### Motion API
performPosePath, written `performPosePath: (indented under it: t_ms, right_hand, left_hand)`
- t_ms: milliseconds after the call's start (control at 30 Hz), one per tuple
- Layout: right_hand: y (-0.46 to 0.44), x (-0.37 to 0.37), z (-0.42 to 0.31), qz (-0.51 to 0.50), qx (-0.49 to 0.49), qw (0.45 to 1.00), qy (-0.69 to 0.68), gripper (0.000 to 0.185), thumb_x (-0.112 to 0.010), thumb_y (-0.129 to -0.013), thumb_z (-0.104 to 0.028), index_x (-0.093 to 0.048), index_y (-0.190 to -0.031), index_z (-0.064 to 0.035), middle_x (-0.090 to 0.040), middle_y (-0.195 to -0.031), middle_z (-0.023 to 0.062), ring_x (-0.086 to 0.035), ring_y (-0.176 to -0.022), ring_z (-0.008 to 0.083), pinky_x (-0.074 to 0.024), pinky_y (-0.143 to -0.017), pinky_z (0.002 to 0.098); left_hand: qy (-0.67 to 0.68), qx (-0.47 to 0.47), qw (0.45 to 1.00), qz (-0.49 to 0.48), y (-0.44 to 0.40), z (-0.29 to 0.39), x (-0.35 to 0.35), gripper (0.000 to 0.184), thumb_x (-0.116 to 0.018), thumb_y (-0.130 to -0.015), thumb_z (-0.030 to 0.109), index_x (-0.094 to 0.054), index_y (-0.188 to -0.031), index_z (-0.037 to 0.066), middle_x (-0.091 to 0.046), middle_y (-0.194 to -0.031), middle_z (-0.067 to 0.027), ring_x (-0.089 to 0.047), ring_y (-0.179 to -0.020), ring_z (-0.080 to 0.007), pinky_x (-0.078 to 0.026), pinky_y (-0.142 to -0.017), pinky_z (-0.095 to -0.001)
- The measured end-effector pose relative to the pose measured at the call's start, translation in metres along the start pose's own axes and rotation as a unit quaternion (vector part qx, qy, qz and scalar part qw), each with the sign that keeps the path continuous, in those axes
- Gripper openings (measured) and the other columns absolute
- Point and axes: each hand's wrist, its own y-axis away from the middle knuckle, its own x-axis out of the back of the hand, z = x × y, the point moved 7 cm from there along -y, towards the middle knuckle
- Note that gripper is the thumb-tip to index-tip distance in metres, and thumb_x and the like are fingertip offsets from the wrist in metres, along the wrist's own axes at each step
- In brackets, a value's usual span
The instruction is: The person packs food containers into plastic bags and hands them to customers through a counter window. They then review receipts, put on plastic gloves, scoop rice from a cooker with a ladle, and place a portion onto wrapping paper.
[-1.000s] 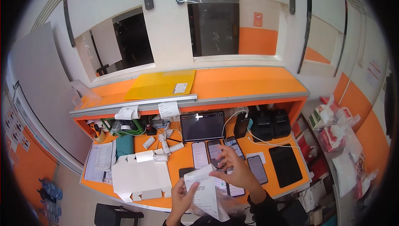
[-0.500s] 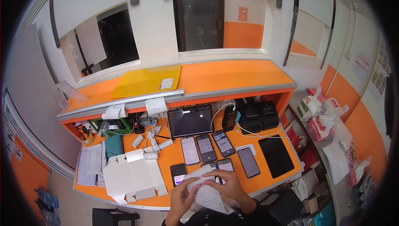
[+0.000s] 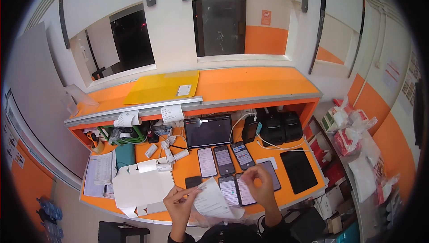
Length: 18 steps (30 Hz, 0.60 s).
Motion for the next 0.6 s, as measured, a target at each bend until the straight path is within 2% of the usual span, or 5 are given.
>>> performPosePath:
  t_ms: [100, 233, 400, 500, 600]
  right_hand:
    - [0.014, -0.04, -0.009, -0.19, -0.045, 0.981, -0.013, 0.019, -0.069, -0.078, -0.017, -0.061, -0.087, -0.0022, -0.059, -0.075, 0.0033, -0.054, -0.067, 0.0108, -0.0384, -0.058, 0.0239]
    - [0.013, -0.058, -0.01, -0.209, -0.051, 0.976, -0.03, 0.019, -0.067, -0.081, -0.02, -0.062, -0.085, -0.0021, -0.06, -0.077, 0.0045, -0.052, -0.064, 0.0103, -0.0387, -0.058, 0.0238]
    - [0.02, -0.073, -0.019, -0.401, -0.011, 0.909, -0.11, 0.019, -0.066, -0.082, -0.019, -0.061, -0.082, -0.0003, -0.054, -0.068, 0.0025, -0.043, -0.057, 0.0082, -0.0343, -0.051, 0.0224]
    - [0.021, -0.079, -0.033, -0.513, -0.012, 0.854, -0.084, 0.022, -0.065, -0.083, -0.02, -0.062, -0.086, 0.0011, -0.054, -0.069, 0.0041, -0.045, -0.057, 0.0095, -0.0364, -0.052, 0.0247]
    - [0.015, -0.079, -0.029, -0.565, 0.005, 0.824, -0.045, 0.025, -0.062, -0.085, -0.023, -0.062, -0.092, 0.0016, -0.058, -0.073, 0.0068, -0.051, -0.061, 0.0128, -0.0405, -0.056, 0.0267]
  left_hand:
    - [-0.031, -0.036, 0.998, -0.036, 0.006, 0.019, -0.004, 0.019, -0.078, -0.063, 0.002, -0.072, -0.08, 0.006, -0.056, -0.06, -0.0019, -0.046, -0.051, -0.0057, -0.032, -0.042, -0.0174]
    - [-0.041, -0.062, 0.989, -0.131, 0.014, 0.02, -0.012, 0.02, -0.083, -0.058, 0.01, -0.071, -0.072, 0.005, -0.056, -0.06, -0.0009, -0.049, -0.054, -0.0059, -0.033, -0.044, -0.0178]
    - [0.178, -0.073, 0.965, -0.178, 0.001, 0.019, -0.005, 0.025, -0.065, -0.078, 0.012, -0.064, -0.102, 0.004, -0.063, -0.088, -0.0067, -0.048, -0.058, -0.006, -0.036, -0.046, -0.0181]
    - [0.07, 0.048, 0.932, -0.353, 0.01, 0.014, -0.016, 0.029, -0.066, -0.078, 0.012, -0.063, -0.106, 0.005, -0.063, -0.097, -0.0068, -0.053, -0.067, -0.0063, -0.041, -0.05, -0.0185]
    - [-0.026, -0.018, 0.909, -0.415, 0.01, 0.027, -0.022, 0.038, -0.07, -0.075, 0.015, -0.061, -0.112, 0.008, -0.062, -0.104, -0.0089, -0.059, -0.075, -0.0144, -0.046, -0.056, -0.0244]
